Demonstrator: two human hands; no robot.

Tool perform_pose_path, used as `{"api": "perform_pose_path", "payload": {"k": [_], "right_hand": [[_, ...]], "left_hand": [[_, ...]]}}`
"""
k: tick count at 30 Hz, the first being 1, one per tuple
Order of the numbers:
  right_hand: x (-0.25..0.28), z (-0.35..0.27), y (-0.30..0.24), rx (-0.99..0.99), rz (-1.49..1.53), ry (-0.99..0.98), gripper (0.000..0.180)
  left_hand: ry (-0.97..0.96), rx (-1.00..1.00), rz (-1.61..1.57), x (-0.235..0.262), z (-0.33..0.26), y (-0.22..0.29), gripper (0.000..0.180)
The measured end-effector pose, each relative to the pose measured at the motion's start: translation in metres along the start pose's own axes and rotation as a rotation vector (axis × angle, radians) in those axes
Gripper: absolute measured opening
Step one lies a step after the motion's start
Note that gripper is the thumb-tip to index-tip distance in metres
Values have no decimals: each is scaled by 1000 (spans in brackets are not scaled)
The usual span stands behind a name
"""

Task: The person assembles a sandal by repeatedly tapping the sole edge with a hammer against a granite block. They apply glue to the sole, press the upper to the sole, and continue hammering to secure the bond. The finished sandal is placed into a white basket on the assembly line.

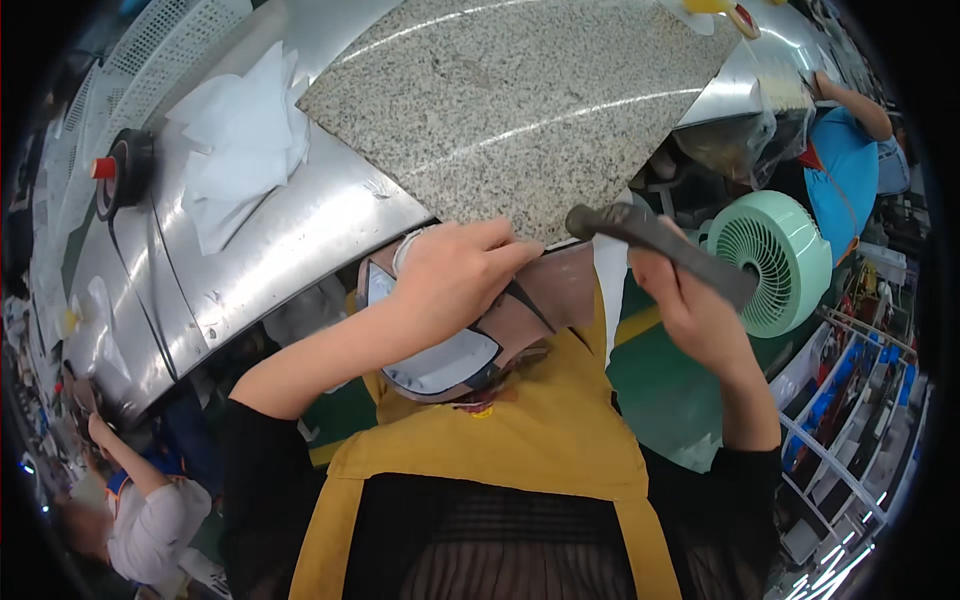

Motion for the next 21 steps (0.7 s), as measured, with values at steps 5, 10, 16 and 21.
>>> {"api": "perform_pose_path", "payload": {"k": [5,10,16,21], "right_hand": [[-19,-11,-5,49,-39,8,21],[-16,-5,-6,64,-72,-33,30],[-18,2,-8,61,-97,-188,46],[-15,2,-16,162,-214,-52,45]], "left_hand": [[-44,-58,34,-3,1,-1,31],[-106,-102,132,-3,3,2,37],[-125,-116,145,-4,1,1,38],[-93,-130,124,-5,1,0,36]]}}
Point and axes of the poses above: each hand's wrist, its own z-axis towards the middle knuckle, its own x-axis out of the back of the hand, y = z × x, the point moved 4 cm from there along z, towards the middle knuckle, and after that the axes turned 14 degrees about -z, right-handed, at the moved point
